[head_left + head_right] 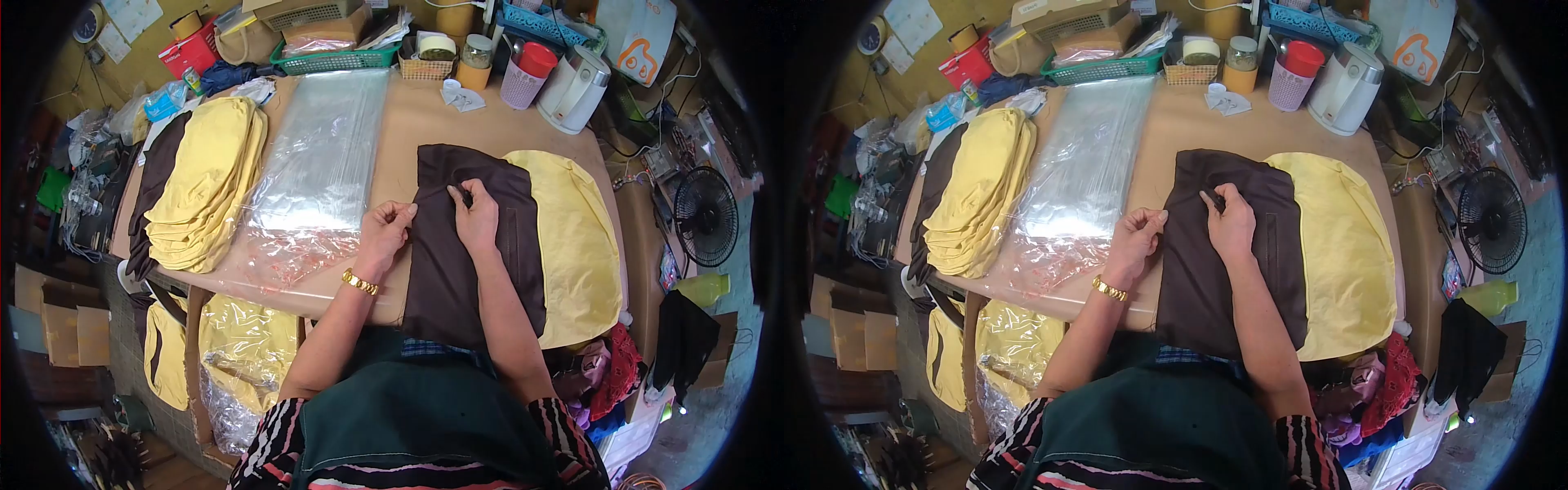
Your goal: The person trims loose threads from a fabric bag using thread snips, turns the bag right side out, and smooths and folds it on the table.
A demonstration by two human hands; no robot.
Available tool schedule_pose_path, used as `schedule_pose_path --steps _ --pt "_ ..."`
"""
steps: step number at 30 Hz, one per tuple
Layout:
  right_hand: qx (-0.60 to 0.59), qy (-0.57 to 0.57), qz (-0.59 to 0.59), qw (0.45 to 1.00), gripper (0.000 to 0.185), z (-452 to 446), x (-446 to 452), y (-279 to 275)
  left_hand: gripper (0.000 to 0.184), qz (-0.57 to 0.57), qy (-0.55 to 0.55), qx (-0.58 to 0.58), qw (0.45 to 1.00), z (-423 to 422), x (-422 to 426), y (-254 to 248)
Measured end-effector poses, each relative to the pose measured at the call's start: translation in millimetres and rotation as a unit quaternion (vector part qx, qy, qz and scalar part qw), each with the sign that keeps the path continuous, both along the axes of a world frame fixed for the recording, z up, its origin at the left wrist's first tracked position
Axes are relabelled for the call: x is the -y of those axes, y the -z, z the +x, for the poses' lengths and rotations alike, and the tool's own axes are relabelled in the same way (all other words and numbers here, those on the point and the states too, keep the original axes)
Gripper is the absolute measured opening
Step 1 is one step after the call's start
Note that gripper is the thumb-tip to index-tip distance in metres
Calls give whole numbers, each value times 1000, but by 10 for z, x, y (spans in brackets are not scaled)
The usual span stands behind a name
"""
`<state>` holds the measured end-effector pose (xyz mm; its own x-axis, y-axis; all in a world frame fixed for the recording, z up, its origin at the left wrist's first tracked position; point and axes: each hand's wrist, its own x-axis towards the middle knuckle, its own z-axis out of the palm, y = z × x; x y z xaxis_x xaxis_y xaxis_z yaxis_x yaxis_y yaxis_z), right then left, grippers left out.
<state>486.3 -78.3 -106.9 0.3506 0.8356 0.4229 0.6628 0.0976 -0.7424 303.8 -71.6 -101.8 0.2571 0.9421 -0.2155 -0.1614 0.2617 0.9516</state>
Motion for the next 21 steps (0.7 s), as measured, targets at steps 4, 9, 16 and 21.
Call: schedule_pose_path --steps 4,9,16,21 --pt "2 -10 8 1000 17 -11 4 -8 15 -63 -22 95 993 -46 1 80" --pt "9 -10 2 1000 19 -15 7 -12 16 -150 -43 262 952 -2 68 3" --pt "-2 2 -17 1000 20 -48 44 -144 18 -160 6 329 931 -111 69 -7" --pt "59 11 -4 998 22 -193 366 -757 19 -151 21 343 927 -160 167 -244"
